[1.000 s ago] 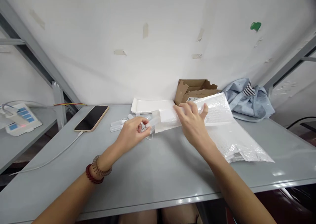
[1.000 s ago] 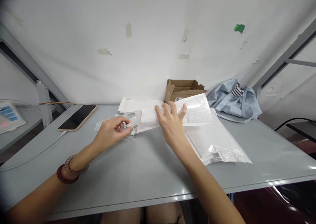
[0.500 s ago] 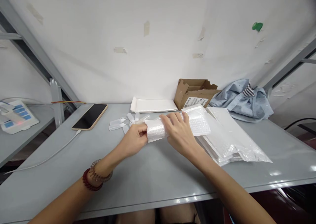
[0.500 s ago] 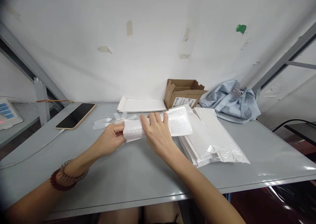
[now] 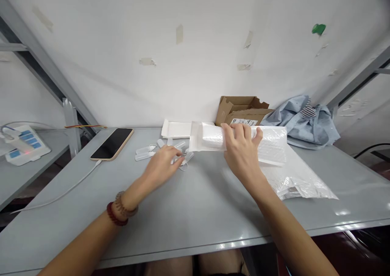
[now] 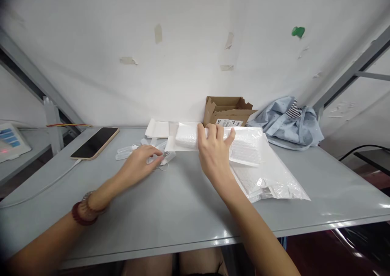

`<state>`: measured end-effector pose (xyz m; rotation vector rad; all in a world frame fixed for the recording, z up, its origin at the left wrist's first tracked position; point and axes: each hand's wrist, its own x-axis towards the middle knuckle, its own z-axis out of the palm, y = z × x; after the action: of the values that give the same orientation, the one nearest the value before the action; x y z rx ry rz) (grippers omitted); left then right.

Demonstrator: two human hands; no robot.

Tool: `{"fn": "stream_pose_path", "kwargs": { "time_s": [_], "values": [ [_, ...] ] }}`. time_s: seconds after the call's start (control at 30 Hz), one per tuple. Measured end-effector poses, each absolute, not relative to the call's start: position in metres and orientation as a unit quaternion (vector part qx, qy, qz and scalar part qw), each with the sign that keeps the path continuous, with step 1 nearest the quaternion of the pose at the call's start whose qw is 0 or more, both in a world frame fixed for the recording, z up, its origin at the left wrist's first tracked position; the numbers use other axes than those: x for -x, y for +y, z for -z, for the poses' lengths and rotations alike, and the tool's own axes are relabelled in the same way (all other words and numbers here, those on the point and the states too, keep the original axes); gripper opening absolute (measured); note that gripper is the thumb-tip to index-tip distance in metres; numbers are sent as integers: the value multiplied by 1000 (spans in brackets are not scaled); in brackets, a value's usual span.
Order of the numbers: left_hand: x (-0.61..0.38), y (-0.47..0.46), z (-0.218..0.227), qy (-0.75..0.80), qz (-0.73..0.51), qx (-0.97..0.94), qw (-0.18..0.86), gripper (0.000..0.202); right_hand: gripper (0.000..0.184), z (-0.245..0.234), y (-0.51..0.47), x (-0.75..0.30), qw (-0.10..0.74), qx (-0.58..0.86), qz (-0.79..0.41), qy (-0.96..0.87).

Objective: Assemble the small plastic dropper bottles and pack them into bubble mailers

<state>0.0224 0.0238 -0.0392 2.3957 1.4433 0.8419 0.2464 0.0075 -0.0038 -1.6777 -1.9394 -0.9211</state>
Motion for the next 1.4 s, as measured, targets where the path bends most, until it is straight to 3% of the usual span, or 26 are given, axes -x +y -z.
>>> {"fn": "stream_pose_path", "kwargs": {
  "time_s": [0.2,0.4,0.53,0.8,1.2,1.4],
  "values": [
    [-40,20,61,457,-241,-853,76,18,58,12,13,-249,196,601,327,-703],
    [-24,15,25,445,-252,-848,140,12,56,12,15,-250,166,619,301,-706],
    [-19,10,11,458,-352,-786,219,15,58,11,12,-247,147,610,281,-726],
    [-26,13,24,381,-375,-836,124,16,47,15,-5,-219,149,536,251,-792],
    [-35,0,24,408,-403,-801,170,20,38,23,-9,-209,220,500,260,-796],
    [-32,-2,20,397,-433,-808,37,25,39,20,-11,-209,223,494,258,-800]
  ]
}}
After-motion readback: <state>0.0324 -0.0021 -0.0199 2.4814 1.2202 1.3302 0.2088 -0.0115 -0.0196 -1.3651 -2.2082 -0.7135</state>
